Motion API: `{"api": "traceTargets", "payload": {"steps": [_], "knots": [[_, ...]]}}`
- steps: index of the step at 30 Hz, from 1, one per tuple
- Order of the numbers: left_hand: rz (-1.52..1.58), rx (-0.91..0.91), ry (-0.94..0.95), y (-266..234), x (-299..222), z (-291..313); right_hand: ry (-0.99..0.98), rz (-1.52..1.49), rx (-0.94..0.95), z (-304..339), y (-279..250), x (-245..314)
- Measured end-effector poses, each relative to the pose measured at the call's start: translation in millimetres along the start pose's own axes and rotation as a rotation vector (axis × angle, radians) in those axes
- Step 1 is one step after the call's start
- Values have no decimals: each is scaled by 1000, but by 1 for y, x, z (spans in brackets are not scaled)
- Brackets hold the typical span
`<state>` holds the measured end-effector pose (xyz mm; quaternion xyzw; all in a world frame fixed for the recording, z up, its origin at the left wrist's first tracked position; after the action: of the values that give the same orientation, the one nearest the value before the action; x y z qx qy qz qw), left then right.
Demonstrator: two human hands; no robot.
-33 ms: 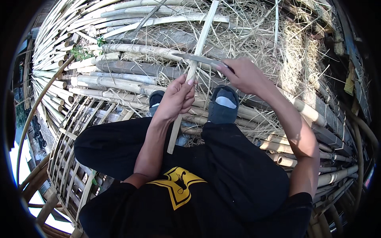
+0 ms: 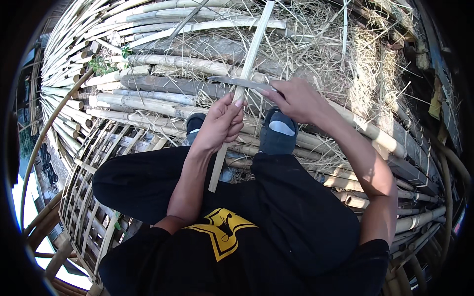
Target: The person scrapes a thin strip of wood with a knife by hand while sitting on a bamboo slat floor.
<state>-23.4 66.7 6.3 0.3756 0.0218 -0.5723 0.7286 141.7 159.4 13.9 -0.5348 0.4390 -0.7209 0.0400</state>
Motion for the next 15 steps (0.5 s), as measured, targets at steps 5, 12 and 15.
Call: {"api": "traceTargets", "payload": {"steps": [5,12,15], "knots": [[16,11,-37,0,5,9,15,137,-70,-3,-2,-44],[-50,0,-3,6,0,9,390,215,-407,30,-116,-111],[-282,-254,101,-5,2,-2,222,132,-166,11,-60,-53]]}}
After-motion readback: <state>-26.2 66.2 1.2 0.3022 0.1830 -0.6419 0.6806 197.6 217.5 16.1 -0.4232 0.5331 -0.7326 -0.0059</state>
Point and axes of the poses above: each hand's wrist, its own z-axis away from the middle knuckle, its own y-axis out of the palm, x = y × z, the point moved 4 cm from there along -z, towards the middle knuckle, and after that the axes turned 15 degrees about -y, right-handed, at the moved point
